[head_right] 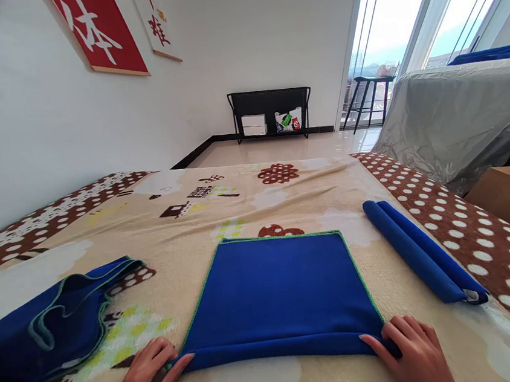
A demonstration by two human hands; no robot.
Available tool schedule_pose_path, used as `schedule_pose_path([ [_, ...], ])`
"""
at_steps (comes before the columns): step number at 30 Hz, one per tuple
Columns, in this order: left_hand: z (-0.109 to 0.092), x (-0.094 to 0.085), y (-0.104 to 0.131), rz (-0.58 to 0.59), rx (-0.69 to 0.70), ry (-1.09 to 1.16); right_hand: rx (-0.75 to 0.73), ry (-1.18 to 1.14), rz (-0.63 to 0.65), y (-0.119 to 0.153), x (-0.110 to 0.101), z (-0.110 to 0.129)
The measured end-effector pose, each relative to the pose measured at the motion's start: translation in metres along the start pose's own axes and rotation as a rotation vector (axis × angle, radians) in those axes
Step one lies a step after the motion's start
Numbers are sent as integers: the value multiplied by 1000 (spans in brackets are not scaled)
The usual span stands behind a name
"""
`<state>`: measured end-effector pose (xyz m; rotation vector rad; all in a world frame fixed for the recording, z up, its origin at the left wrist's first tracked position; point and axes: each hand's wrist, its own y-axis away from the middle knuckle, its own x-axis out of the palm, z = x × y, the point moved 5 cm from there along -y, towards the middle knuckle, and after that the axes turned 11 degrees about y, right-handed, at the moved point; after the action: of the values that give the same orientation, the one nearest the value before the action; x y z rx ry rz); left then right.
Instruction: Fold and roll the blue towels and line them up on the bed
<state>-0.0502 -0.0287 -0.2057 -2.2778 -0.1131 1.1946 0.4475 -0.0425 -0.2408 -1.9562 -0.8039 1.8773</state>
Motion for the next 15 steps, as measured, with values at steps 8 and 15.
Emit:
schedule_pose_path([
  [8,-12,11,7,-176,-46,-278,-7,101,-210,4,-15,33],
  [15,-111,65,-12,-244,116,-199,-151,-224,-226,-27,-18,137],
])
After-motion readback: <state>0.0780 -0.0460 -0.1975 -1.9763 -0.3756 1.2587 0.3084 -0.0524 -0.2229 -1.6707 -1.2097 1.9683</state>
